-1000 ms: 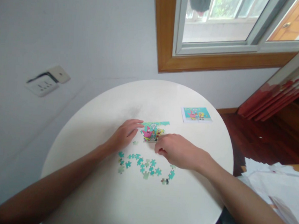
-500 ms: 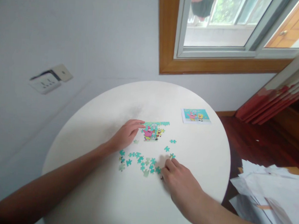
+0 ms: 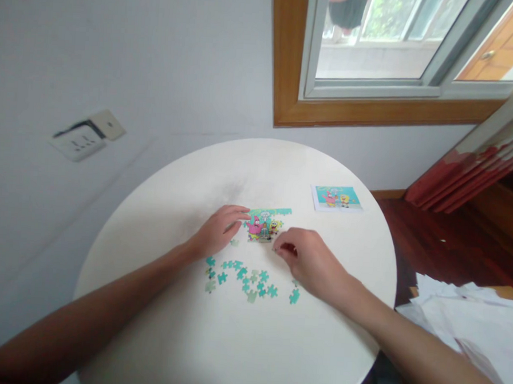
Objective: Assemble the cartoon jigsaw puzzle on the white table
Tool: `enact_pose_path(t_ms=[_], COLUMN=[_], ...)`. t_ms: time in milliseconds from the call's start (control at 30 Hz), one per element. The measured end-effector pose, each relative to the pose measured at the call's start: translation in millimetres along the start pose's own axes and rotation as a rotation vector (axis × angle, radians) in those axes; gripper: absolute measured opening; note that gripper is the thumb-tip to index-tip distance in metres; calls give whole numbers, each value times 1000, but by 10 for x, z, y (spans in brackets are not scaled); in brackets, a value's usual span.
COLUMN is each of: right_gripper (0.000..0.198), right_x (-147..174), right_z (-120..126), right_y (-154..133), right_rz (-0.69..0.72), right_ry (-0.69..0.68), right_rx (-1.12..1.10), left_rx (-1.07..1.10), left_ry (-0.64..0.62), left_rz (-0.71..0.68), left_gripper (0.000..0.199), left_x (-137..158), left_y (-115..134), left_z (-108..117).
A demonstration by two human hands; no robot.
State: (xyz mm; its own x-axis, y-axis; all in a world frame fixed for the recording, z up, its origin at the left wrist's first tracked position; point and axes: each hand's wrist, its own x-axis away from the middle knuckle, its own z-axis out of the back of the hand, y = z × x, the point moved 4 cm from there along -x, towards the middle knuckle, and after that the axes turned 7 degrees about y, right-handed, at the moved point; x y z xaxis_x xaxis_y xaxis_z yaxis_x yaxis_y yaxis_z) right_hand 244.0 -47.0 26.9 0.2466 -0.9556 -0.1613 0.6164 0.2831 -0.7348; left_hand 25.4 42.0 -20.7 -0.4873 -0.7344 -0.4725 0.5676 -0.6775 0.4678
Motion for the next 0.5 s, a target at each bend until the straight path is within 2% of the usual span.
enact_pose_path(t_ms=[133, 233, 500], right_gripper=[7, 5, 7], right_x=[-494, -682, -581], right_z=[48, -7, -246], right_y=[146, 252, 545], right_rz=[-118, -178, -321], right_ry=[26, 37, -22], right_rx=[-146, -201, -254], left_rx=[10, 23, -20], left_ry=[-25, -83, -212], left_rz=[-43, -102, -174], left_gripper=[32, 35, 33], left_x=[-1, 10, 78], left_y=[37, 118, 297], left_z=[-4, -3, -30])
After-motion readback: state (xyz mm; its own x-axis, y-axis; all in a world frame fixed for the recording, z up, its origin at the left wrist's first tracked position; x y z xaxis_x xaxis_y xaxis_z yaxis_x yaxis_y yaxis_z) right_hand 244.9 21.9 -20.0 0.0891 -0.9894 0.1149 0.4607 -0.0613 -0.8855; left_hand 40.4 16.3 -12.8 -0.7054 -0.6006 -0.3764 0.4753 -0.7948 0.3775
